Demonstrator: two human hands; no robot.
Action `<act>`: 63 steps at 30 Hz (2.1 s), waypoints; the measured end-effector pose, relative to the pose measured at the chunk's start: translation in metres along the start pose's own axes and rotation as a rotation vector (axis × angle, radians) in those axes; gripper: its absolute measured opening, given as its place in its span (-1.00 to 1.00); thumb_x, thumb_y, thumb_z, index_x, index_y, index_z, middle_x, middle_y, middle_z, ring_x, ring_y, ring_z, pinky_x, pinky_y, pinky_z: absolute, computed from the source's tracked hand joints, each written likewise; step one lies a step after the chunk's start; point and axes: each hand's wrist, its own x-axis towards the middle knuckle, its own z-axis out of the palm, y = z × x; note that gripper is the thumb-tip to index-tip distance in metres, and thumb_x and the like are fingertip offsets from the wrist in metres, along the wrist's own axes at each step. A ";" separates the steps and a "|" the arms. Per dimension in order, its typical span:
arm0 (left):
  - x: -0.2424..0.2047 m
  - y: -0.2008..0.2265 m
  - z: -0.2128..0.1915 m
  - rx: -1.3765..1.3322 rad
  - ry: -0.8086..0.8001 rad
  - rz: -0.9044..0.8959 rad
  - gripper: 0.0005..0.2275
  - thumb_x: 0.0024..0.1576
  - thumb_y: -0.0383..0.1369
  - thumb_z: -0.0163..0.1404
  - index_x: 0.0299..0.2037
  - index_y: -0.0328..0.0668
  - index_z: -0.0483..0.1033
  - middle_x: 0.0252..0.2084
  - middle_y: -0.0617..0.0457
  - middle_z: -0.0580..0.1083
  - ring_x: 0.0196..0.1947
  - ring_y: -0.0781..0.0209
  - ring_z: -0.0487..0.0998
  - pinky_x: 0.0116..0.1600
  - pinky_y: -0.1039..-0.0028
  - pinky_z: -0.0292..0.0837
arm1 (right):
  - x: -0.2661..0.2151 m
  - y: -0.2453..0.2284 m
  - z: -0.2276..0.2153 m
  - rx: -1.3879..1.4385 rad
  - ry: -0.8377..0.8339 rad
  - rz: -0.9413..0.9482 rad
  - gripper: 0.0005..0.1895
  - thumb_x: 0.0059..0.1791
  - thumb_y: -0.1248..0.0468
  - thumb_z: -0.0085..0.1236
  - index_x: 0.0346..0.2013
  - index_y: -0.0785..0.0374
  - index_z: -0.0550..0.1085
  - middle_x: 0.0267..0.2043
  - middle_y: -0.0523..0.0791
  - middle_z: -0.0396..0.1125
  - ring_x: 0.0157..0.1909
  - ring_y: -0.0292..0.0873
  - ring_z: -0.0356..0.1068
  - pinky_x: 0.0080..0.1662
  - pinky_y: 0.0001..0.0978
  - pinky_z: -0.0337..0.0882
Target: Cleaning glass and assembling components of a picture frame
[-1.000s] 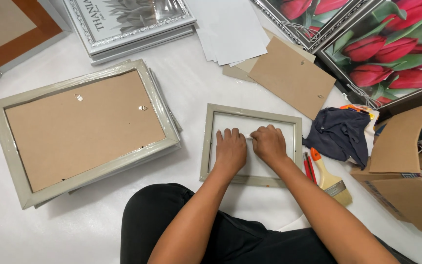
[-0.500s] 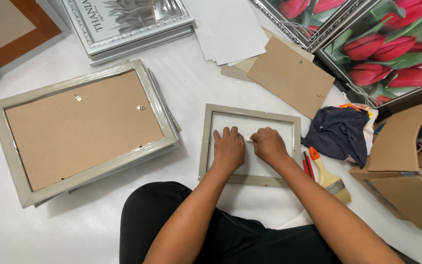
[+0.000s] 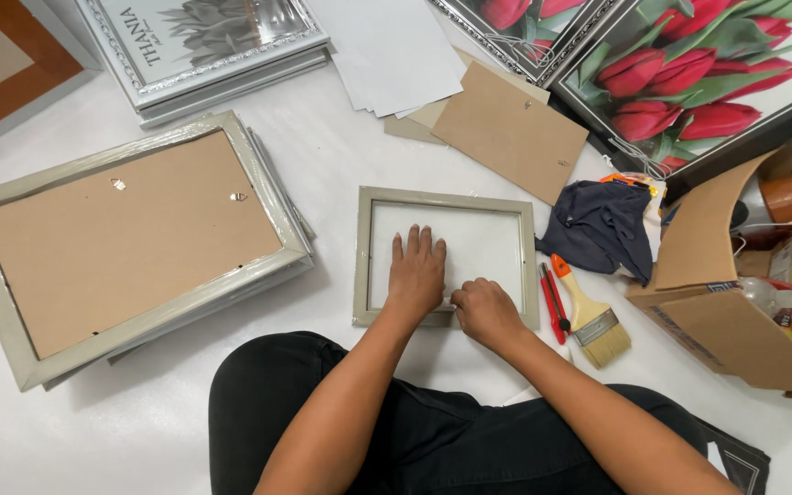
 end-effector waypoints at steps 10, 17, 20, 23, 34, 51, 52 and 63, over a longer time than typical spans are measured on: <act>0.016 -0.004 0.018 0.025 -0.037 -0.003 -0.52 0.11 -0.39 0.12 0.27 -0.29 0.42 0.34 -0.27 0.28 0.41 -0.25 0.17 0.45 -0.26 -0.10 | 0.100 0.070 0.019 -0.040 0.273 0.063 -0.85 -0.08 0.30 0.09 -0.36 0.07 0.62 -0.45 -0.10 0.39 -0.27 -0.01 0.44 -0.13 -0.22 0.47; 0.016 -0.006 0.008 0.015 -0.060 0.012 -0.57 0.09 -0.43 0.11 0.21 -0.25 0.46 0.26 -0.23 0.33 0.35 -0.22 0.23 0.43 -0.26 -0.07 | 0.147 0.095 0.026 -0.049 0.313 0.044 -0.83 -0.08 0.33 0.09 -0.38 0.10 0.64 -0.46 -0.10 0.37 -0.28 0.00 0.43 -0.14 -0.21 0.46; 0.012 -0.005 -0.002 0.034 -0.046 0.013 -0.60 0.08 -0.44 0.12 0.17 -0.24 0.49 0.20 -0.21 0.38 0.31 -0.18 0.29 0.43 -0.22 -0.04 | 0.139 0.091 0.019 -0.054 0.284 0.039 -0.84 -0.10 0.33 0.12 -0.39 0.12 0.65 -0.47 -0.08 0.36 -0.29 0.02 0.43 -0.15 -0.19 0.47; 0.010 -0.006 0.000 0.042 -0.032 0.007 -0.61 0.06 -0.43 0.14 0.14 -0.23 0.51 0.15 -0.19 0.40 0.27 -0.16 0.32 0.41 -0.24 -0.02 | 0.119 0.079 0.023 -0.067 0.246 0.038 -0.86 -0.11 0.32 0.12 -0.41 0.12 0.64 -0.47 -0.06 0.36 -0.29 0.05 0.43 -0.17 -0.15 0.48; 0.006 -0.003 0.007 0.049 -0.050 0.002 -0.53 0.12 -0.34 0.13 0.26 -0.22 0.43 0.29 -0.23 0.33 0.39 -0.20 0.21 0.43 -0.23 -0.06 | 0.002 0.031 0.028 0.039 0.011 0.008 -0.89 -0.12 0.27 0.12 -0.43 0.15 0.60 -0.46 -0.04 0.37 -0.27 0.05 0.44 -0.19 -0.16 0.49; 0.017 -0.001 0.011 0.035 -0.135 -0.041 -0.33 0.07 -0.24 0.19 0.40 -0.22 0.26 0.41 -0.22 0.22 0.47 -0.21 0.09 0.47 -0.17 -0.11 | 0.099 0.084 0.025 -0.044 0.298 0.132 -0.86 -0.08 0.32 0.11 -0.37 0.11 0.63 -0.47 -0.10 0.38 -0.28 0.01 0.47 -0.18 -0.22 0.52; 0.017 -0.002 0.010 0.036 -0.137 -0.049 -0.33 0.07 -0.24 0.19 0.40 -0.22 0.26 0.41 -0.22 0.22 0.47 -0.21 0.09 0.47 -0.17 -0.11 | 0.109 0.090 0.027 -0.039 0.296 0.125 -0.86 -0.08 0.32 0.11 -0.37 0.11 0.63 -0.47 -0.10 0.38 -0.28 0.01 0.47 -0.18 -0.22 0.52; 0.019 -0.003 0.006 0.046 -0.096 -0.009 -0.44 0.07 -0.25 0.15 0.30 -0.23 0.40 0.26 -0.20 0.34 0.35 -0.20 0.24 0.45 -0.23 -0.08 | 0.108 0.093 0.018 0.030 0.178 0.144 -0.83 -0.09 0.30 0.09 -0.39 0.14 0.65 -0.40 0.03 0.42 -0.19 0.18 0.47 -0.13 0.00 0.55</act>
